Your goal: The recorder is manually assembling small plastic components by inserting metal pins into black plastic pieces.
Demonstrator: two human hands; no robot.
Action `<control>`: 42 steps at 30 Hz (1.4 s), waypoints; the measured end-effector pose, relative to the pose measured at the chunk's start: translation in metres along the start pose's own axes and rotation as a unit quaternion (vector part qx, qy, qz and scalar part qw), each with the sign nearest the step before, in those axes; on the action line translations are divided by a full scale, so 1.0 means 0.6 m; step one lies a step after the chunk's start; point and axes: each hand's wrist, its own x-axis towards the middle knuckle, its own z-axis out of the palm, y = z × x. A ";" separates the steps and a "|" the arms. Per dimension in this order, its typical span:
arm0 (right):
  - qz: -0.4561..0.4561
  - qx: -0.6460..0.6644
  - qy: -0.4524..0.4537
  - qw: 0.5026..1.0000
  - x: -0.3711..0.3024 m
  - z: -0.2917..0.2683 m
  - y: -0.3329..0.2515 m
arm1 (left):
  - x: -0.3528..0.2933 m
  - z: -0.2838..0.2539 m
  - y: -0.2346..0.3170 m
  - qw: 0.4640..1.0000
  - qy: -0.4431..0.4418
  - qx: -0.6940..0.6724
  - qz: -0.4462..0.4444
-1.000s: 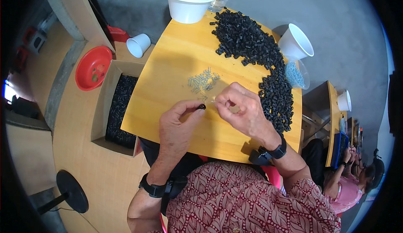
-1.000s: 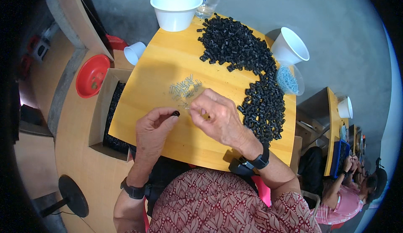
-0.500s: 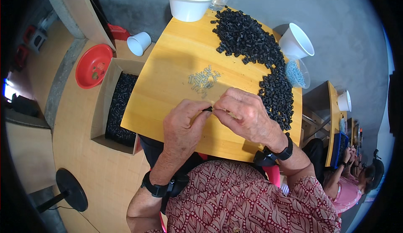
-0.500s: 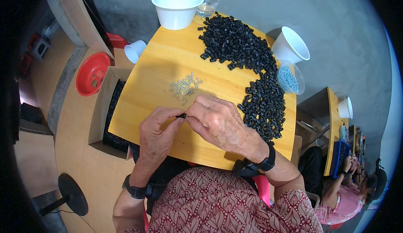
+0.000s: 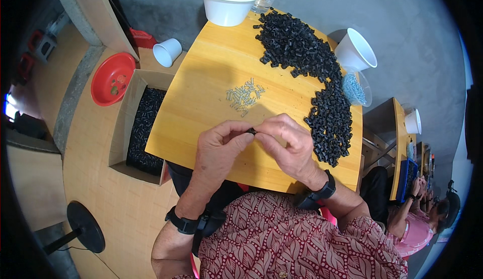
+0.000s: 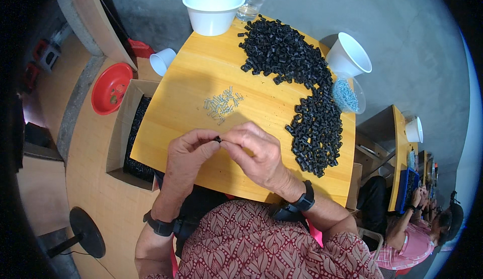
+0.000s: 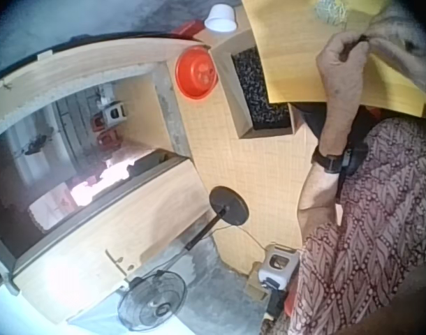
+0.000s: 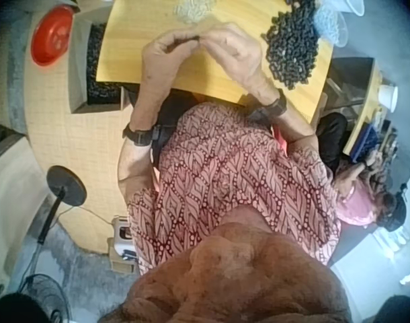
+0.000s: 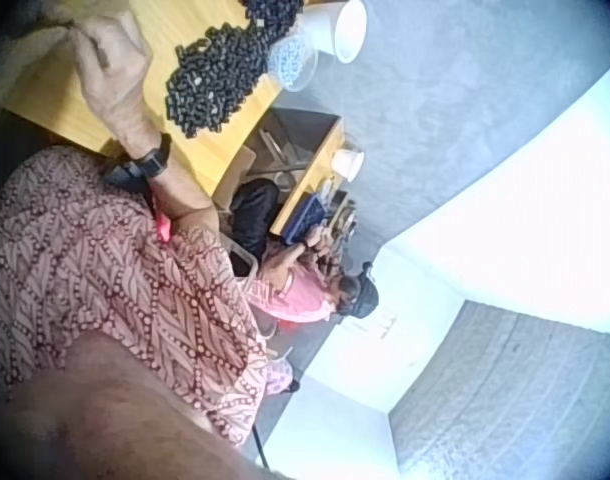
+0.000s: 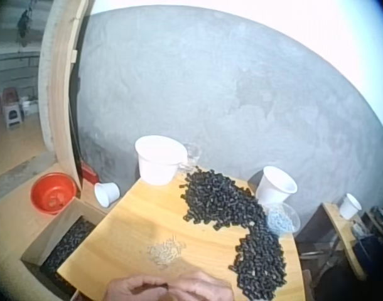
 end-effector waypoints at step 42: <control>0.040 -0.467 -0.147 0.871 0.088 -0.186 0.182 | 0.003 0.005 0.001 0.998 0.054 0.030 0.003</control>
